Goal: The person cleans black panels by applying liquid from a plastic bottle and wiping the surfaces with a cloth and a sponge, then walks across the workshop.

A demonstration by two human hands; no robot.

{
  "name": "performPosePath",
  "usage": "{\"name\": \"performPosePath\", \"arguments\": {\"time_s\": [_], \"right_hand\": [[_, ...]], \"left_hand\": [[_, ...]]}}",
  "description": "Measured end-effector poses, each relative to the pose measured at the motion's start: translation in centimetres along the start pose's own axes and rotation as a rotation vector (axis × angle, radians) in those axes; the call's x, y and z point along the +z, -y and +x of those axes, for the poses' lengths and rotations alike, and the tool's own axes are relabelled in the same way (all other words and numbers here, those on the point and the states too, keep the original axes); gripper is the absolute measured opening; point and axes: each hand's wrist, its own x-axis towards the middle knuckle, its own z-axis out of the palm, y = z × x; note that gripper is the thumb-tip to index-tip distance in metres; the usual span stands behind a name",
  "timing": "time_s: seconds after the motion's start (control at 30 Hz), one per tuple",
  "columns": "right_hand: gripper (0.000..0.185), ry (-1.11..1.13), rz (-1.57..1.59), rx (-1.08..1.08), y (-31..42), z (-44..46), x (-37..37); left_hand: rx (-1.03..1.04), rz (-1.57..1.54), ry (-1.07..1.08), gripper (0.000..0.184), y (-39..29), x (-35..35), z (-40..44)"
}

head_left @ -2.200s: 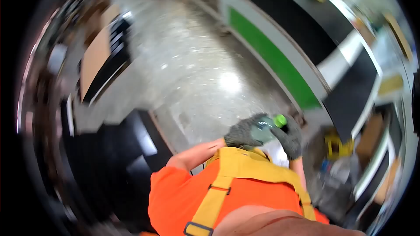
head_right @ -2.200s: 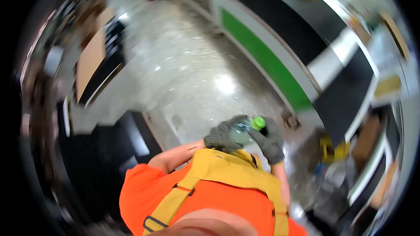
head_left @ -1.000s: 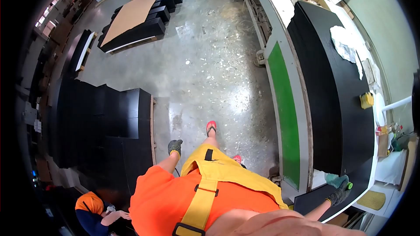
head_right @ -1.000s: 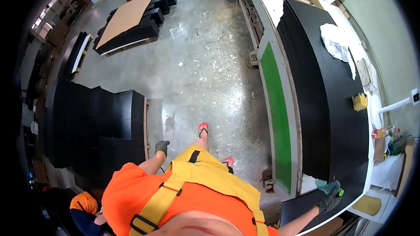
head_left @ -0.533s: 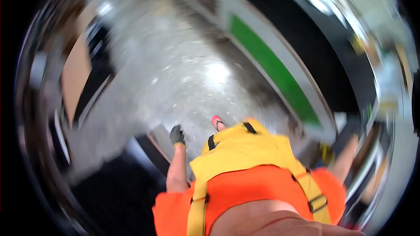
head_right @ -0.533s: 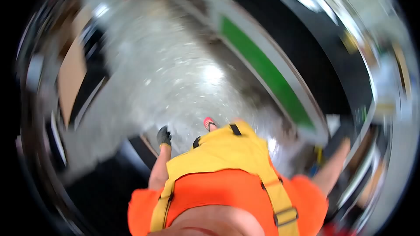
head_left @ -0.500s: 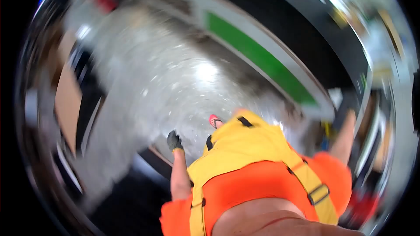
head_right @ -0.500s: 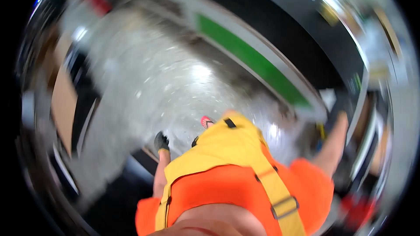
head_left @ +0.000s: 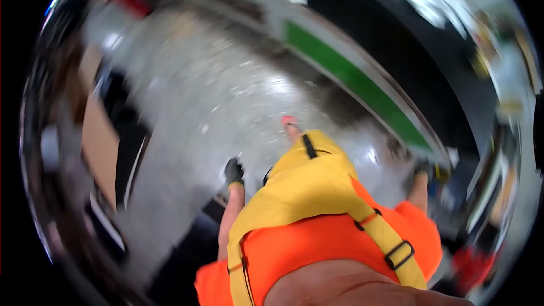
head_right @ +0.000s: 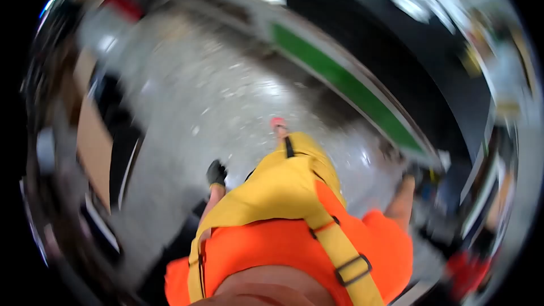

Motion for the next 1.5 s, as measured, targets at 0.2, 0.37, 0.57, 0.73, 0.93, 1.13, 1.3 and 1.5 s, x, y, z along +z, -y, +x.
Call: {"name": "performPosePath", "arguments": {"time_s": [0.2, 0.37, 0.57, 0.73, 0.93, 1.13, 1.3, 1.5], "right_hand": [[0.049, 0.627, -0.391, 0.323, 2.1, -8.8, 16.0], [0.042, 1.293, -0.634, 0.081, 12.9, -25.2, 37.9], [0.046, 1.711, -0.489, -0.646, 36.9, -51.0, 60.8], [0.045, 1.711, -0.343, -0.575, 48.2, -65.8, 67.6], [0.045, 1.674, -0.888, -0.442, 46.8, -65.7, 71.7], [0.035, 1.410, -1.131, -0.227, 46.6, -62.5, 71.8], [0.028, 1.360, -1.174, -0.163, 53.1, -67.2, 81.0], [0.020, 1.550, -0.875, -0.236, 66.9, -86.5, 102.4]], "left_hand": [[-0.001, -0.130, -0.341, 0.030, -8.4, 2.5, -3.3], [-0.072, -0.183, -0.452, 0.029, -7.4, -1.4, 0.6], [-0.094, -0.303, -0.743, 0.042, -5.1, -10.7, 6.0], [-0.373, -0.813, -0.627, 0.030, -7.2, -16.7, 11.1], [-0.338, -0.586, -0.506, 0.024, -22.5, -18.7, 21.5], [-0.155, -0.477, -0.419, 0.035, -43.5, -20.4, 37.2], [-0.041, -0.506, -0.398, 0.030, -56.6, -21.5, 46.0], [-0.179, -0.480, -0.684, 0.025, -61.8, -25.2, 46.9]]}}
